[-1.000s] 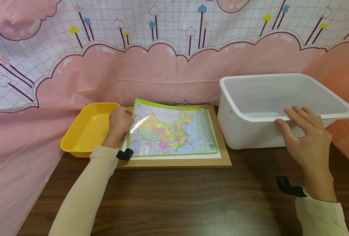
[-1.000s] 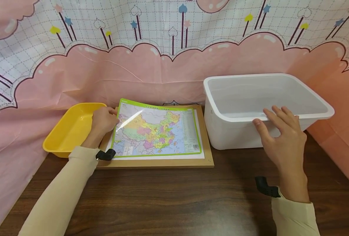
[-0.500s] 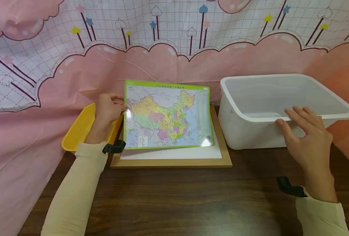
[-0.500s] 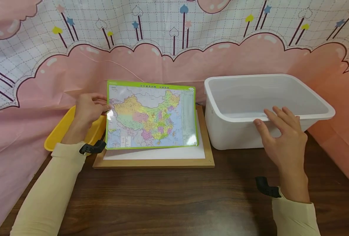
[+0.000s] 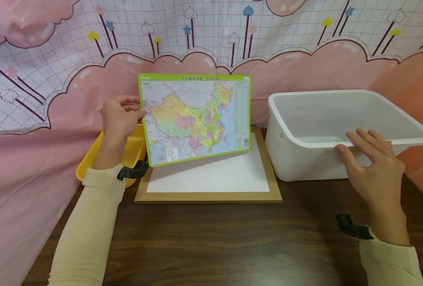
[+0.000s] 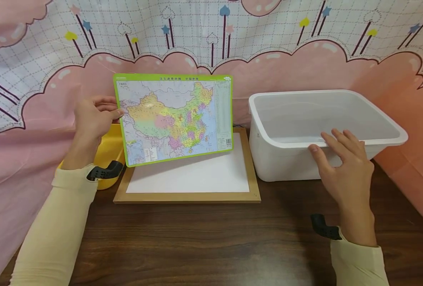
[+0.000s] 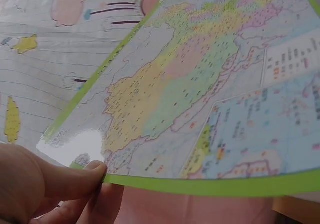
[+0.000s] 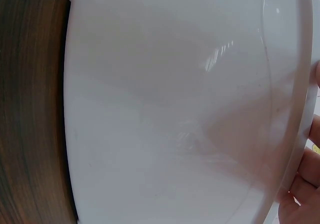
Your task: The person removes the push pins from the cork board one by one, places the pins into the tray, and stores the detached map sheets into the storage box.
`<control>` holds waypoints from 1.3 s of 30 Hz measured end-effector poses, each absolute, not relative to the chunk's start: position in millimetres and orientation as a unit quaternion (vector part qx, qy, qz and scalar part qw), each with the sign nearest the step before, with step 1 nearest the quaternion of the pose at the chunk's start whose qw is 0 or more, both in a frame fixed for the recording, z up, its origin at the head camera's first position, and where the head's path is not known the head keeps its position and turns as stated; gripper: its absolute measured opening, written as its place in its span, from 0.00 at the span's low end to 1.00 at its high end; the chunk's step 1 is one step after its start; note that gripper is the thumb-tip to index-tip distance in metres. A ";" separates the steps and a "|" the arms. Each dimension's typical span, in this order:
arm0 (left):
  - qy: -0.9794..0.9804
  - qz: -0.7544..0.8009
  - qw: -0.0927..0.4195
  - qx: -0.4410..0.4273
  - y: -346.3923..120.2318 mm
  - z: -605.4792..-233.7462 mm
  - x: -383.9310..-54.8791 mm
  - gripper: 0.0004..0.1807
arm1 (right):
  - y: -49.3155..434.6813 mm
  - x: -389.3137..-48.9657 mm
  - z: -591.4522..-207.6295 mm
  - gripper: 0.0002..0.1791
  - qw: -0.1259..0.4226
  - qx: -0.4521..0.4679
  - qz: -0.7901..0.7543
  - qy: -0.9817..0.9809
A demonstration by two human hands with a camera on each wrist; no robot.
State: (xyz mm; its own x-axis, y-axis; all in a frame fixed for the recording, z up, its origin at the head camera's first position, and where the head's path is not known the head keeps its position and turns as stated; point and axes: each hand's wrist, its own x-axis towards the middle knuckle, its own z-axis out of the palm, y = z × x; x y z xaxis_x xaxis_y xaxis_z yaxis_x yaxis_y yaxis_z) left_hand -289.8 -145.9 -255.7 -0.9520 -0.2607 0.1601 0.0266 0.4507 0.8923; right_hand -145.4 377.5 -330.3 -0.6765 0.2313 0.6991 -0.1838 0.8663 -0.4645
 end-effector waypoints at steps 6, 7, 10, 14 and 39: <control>-0.810 -0.558 0.167 0.069 -144.9 -238.7 -291.2 0.19 | 377.6 -146.8 -331.8 0.25 0.402 -0.013 0.255 -0.879; -0.806 -0.563 0.170 0.070 -143.9 -235.6 -291.7 0.19 | 377.5 -146.6 -331.8 0.25 0.402 -0.013 0.254 -0.880; -0.796 -0.574 0.180 0.069 -139.8 -225.9 -293.7 0.18 | 377.5 -145.5 -331.8 0.25 0.400 -0.017 0.255 -0.880; -0.772 -0.602 0.191 0.064 -135.4 -209.8 -296.0 0.18 | 377.2 -144.7 -332.1 0.24 0.401 -0.017 0.257 -0.879; -0.746 -0.618 0.244 -0.035 -59.0 -148.4 -296.8 0.16 | 378.8 -148.0 -332.3 0.24 0.422 0.002 0.251 -0.871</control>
